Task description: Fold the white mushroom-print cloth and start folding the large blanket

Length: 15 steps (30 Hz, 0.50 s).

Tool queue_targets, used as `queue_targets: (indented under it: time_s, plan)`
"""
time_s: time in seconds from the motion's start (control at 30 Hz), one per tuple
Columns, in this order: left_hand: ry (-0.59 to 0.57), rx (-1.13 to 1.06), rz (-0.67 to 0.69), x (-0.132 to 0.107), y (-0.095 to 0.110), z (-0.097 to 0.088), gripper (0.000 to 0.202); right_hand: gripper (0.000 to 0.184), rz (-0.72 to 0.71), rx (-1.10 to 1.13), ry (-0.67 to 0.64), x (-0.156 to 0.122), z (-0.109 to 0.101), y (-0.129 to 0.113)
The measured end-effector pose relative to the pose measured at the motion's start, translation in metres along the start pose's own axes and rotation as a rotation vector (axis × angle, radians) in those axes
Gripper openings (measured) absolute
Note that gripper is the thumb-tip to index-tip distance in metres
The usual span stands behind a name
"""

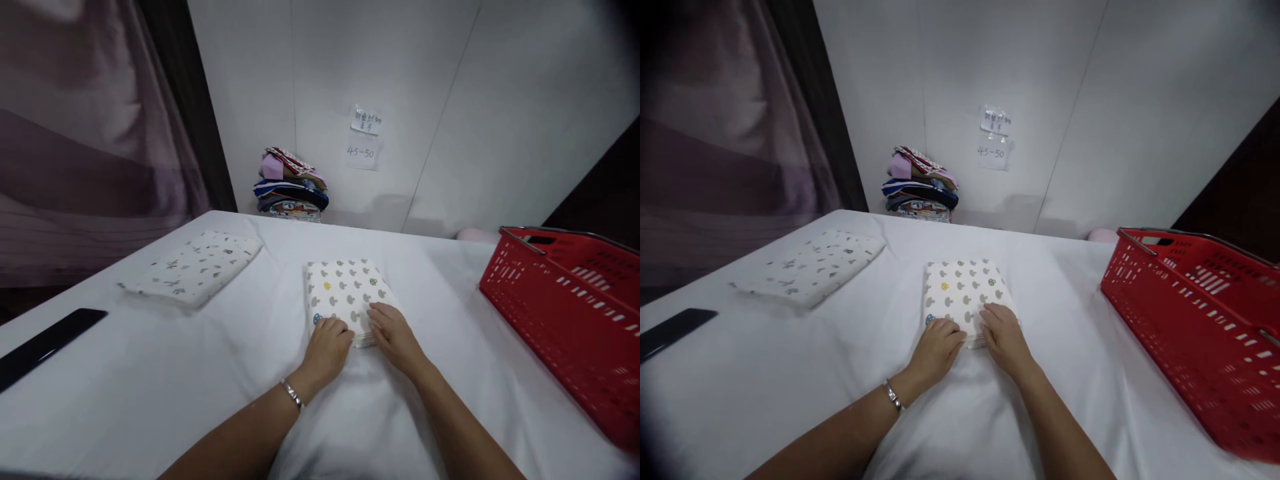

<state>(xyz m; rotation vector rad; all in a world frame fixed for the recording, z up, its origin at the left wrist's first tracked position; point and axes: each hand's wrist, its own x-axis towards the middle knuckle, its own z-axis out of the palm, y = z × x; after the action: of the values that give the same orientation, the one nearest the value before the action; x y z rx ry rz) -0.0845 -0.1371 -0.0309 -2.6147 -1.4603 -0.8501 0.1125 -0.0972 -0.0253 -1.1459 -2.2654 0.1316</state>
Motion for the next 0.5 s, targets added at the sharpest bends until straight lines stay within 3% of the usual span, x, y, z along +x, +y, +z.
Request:
queue_targets:
  time_s: [0.13,0.27,0.5]
  plan:
    - [0.017,-0.032,-0.001,-0.004,-0.002,-0.001,0.017,0.035,0.037,-0.163,-0.112,-0.007,0.017,0.008]
    - [0.023,-0.111,-0.016,-0.007,-0.003,-0.001,0.017,0.037,0.07,-0.144,-0.176,-0.006,0.016,0.008]
    - [0.036,-0.163,-0.028,-0.01,-0.007,0.002,0.016,0.042,0.145,-0.191,-0.087,0.033,0.008,0.018]
